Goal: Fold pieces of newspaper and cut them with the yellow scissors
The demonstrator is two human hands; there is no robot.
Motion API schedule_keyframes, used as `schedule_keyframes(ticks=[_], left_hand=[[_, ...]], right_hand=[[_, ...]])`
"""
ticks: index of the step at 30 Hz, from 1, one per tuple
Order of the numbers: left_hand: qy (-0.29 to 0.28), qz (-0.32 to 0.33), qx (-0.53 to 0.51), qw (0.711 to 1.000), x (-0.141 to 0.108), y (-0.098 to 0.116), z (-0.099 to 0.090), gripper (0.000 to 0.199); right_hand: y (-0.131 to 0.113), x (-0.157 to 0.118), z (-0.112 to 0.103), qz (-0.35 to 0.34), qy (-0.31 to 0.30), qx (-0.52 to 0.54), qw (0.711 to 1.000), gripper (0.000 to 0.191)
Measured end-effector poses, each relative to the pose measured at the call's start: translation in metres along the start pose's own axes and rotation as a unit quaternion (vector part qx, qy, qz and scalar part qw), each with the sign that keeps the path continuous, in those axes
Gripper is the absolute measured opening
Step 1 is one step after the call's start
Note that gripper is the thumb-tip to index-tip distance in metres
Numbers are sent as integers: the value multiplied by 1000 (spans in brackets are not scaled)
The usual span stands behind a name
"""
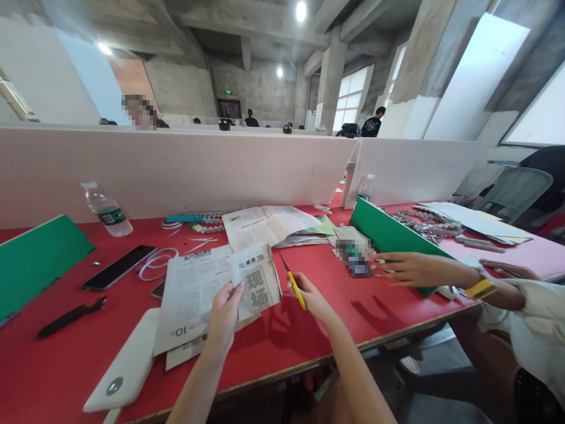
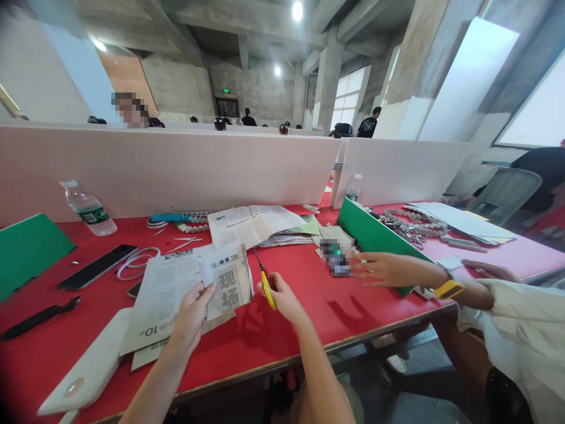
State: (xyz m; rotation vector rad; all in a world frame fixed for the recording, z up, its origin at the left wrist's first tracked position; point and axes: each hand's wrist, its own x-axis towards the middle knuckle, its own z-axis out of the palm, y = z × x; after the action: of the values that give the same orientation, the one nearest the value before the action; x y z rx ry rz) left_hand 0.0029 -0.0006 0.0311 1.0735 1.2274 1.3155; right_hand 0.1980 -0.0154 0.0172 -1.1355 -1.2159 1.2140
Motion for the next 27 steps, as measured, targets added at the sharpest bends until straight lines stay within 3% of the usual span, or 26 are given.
schedule_keyframes(ticks=[7, 21, 27], left_hand=[[7, -15, -43, 999, 4, 0, -2, 43], [87, 21, -61, 994, 3, 5, -3, 37], [155, 112, -29, 981, 5, 2, -5, 32]], right_hand=[[-6, -9, 5, 5, -93, -54, 994, 23], [-11, -12, 8, 20, -88, -15, 996, 11], [-9, -15, 12, 7, -117, -3, 993, 18]])
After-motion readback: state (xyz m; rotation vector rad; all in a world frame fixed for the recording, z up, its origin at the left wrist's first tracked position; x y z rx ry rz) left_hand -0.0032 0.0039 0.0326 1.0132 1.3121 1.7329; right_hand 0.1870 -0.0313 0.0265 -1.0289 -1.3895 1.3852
